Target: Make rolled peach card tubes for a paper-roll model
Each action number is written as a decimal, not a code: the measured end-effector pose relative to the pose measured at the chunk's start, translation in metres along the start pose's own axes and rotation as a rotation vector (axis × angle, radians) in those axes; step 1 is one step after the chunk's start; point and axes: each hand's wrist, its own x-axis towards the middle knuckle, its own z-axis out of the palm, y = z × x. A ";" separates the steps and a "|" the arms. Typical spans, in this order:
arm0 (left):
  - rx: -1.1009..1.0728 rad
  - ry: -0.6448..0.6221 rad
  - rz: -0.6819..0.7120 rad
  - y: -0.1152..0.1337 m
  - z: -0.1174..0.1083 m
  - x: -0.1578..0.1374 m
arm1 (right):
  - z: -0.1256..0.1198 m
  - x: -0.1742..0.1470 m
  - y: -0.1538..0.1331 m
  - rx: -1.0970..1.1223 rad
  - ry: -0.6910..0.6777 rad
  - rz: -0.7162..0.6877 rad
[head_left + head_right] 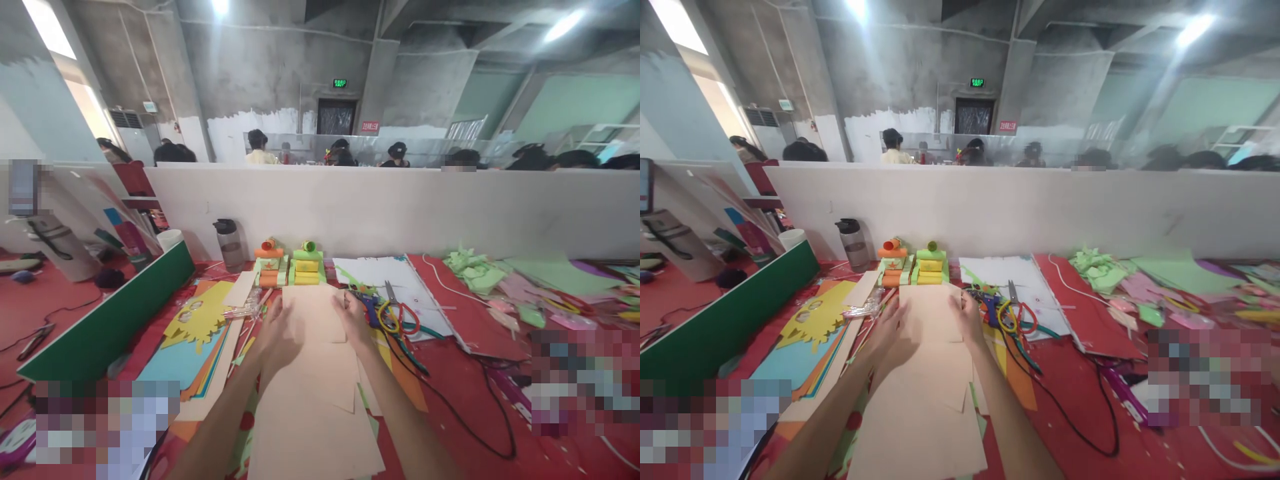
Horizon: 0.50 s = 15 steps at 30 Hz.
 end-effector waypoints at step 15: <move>0.088 -0.059 0.041 0.010 0.014 -0.013 | 0.023 -0.021 -0.021 -0.042 -0.117 -0.083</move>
